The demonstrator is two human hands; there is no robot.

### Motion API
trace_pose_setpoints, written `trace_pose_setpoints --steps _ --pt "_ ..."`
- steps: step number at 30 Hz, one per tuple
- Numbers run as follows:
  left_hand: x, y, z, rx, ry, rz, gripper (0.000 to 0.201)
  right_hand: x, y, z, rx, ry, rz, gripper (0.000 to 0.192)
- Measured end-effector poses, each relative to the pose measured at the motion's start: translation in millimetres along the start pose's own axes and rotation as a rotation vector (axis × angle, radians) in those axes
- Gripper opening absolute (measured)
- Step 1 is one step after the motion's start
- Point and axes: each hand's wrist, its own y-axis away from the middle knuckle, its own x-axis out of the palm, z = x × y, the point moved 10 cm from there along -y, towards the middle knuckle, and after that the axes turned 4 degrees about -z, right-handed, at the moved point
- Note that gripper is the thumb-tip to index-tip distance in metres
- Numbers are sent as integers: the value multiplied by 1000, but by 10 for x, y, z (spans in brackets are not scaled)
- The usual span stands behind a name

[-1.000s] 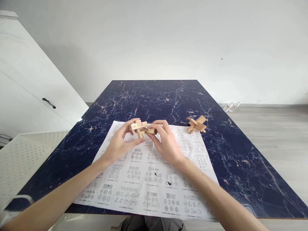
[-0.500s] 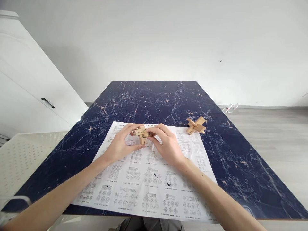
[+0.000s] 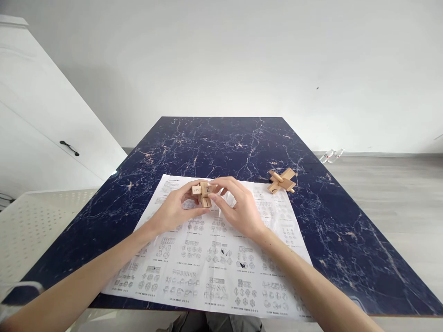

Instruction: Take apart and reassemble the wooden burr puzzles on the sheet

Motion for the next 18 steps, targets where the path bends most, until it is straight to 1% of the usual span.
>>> trace_pose_setpoints --steps 2,3,7,9,11,13,15,18 --pt "-1 -6 8 -34 70 10 65 -8 -6 -70 52 23 -23 25" --pt "1 -6 10 -47 103 18 65 11 -5 -105 74 41 -13 26" --pt "42 6 7 -64 188 74 62 117 6 -209 142 59 77 20" --pt "70 18 7 -66 209 100 61 172 19 -256 203 4 145 24" --pt "69 24 -10 -50 209 96 63 256 60 -315 310 -115 241 35" --pt "45 26 -40 -22 190 70 65 346 122 -356 435 -293 316 45" --pt "48 29 -53 -15 185 76 67 417 179 -376 547 -478 341 51" --pt "95 34 2 -64 239 129 70 494 241 -406 701 -702 322 51"
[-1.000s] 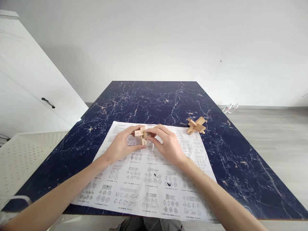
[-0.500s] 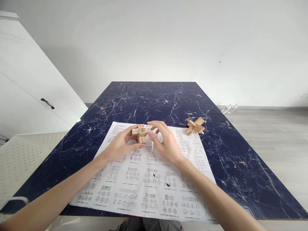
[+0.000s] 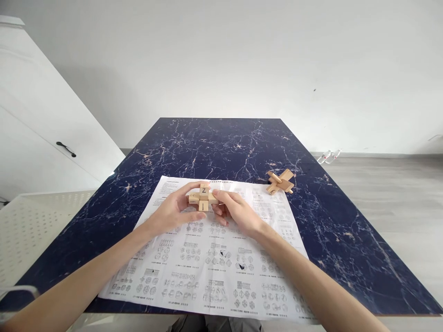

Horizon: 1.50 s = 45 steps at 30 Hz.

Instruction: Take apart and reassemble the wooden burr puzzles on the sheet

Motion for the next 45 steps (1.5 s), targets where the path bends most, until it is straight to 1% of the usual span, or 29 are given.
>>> trace_pose_setpoints --steps 1,3,7,10,12,14,15,18,21,23,25,27,28,30,32,35,40,45 --pt "-8 -5 29 -16 15 -4 71 2 -4 -21 33 -75 -8 49" --pt "-66 -20 89 -42 26 -58 72 -38 -18 -32 72 -215 -56 42" --pt "-179 -34 194 -101 3 -186 60 -257 -53 21 28 -459 -201 30" --pt "-178 -42 190 -99 -31 -192 52 -432 -64 35 -39 -599 -277 28" --pt "-174 -46 178 -89 -57 -185 49 -521 -48 24 -75 -645 -333 29" --pt "-183 -49 174 -82 -76 -186 47 -522 -29 5 -77 -646 -350 33" --pt "-187 -51 173 -78 -83 -185 45 -480 -24 -3 -65 -626 -333 35" --pt "-175 -62 166 -68 -114 -156 41 -263 -17 -8 -20 -484 -220 34" --pt "-144 -70 144 -60 -153 -118 39 -70 -6 21 -32 -242 -105 28" --pt "-114 -70 124 -53 -182 -96 36 -30 6 87 -119 24 -95 24" --pt "-72 -66 102 -35 -226 -71 30 -21 34 187 -260 364 -134 17" --pt "-26 -57 66 10 -301 -53 23 47 70 251 -394 686 -141 15" --pt "-3 -51 43 41 -351 -46 21 96 85 253 -442 807 -125 15" --pt "41 -35 -5 109 -454 -37 20 175 102 227 -499 954 -84 16" --pt "76 -19 -33 157 -529 -30 22 197 110 211 -520 998 -77 17" --pt "104 -2 -45 193 -584 -20 25 201 113 217 -532 1001 -80 19" --pt "120 15 -48 222 -643 -11 26 221 120 230 -563 1026 -77 21" --pt "132 20 -60 222 -696 -11 26 230 125 234 -595 1063 -89 22"
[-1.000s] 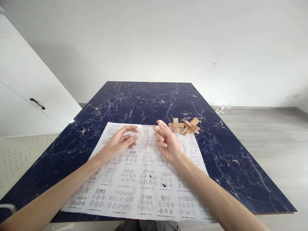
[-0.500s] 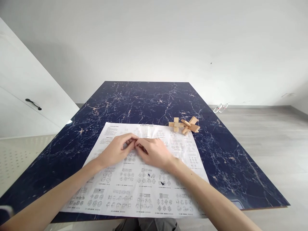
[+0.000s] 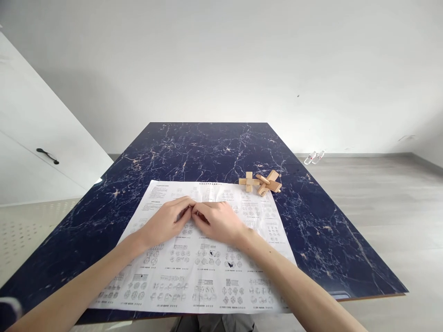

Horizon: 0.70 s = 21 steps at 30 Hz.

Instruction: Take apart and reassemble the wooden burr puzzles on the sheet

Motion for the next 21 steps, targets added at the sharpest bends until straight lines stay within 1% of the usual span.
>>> trace_pose_setpoints --steps 8,14,21 --pt "-8 0 17 18 -16 -5 26 25 -28 13 -21 19 -16 21" --pt "-3 4 29 -1 -37 8 25 45 -27 29 -53 39 -39 22" --pt "5 29 68 -24 -32 19 25 62 -35 21 -40 46 -29 21"
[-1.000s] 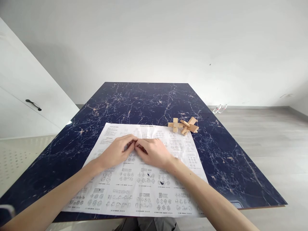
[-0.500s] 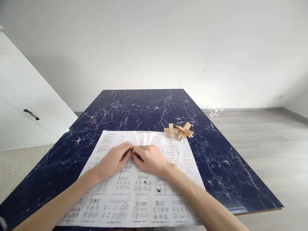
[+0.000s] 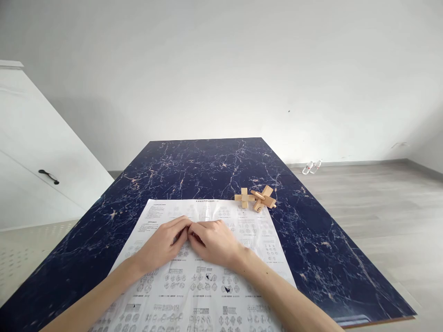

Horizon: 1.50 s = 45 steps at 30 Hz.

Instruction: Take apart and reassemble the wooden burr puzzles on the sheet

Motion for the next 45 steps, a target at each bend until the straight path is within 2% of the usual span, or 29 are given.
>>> trace_pose_setpoints --steps 22,37,45 --pt "-4 18 4 26 -21 -17 26 42 -16 23 -9 23 -1 21" --pt "11 19 9 3 -10 13 26 47 -19 26 -11 17 5 22" --pt "-10 15 -21 24 -11 -13 26 51 -8 11 -4 8 -2 20"
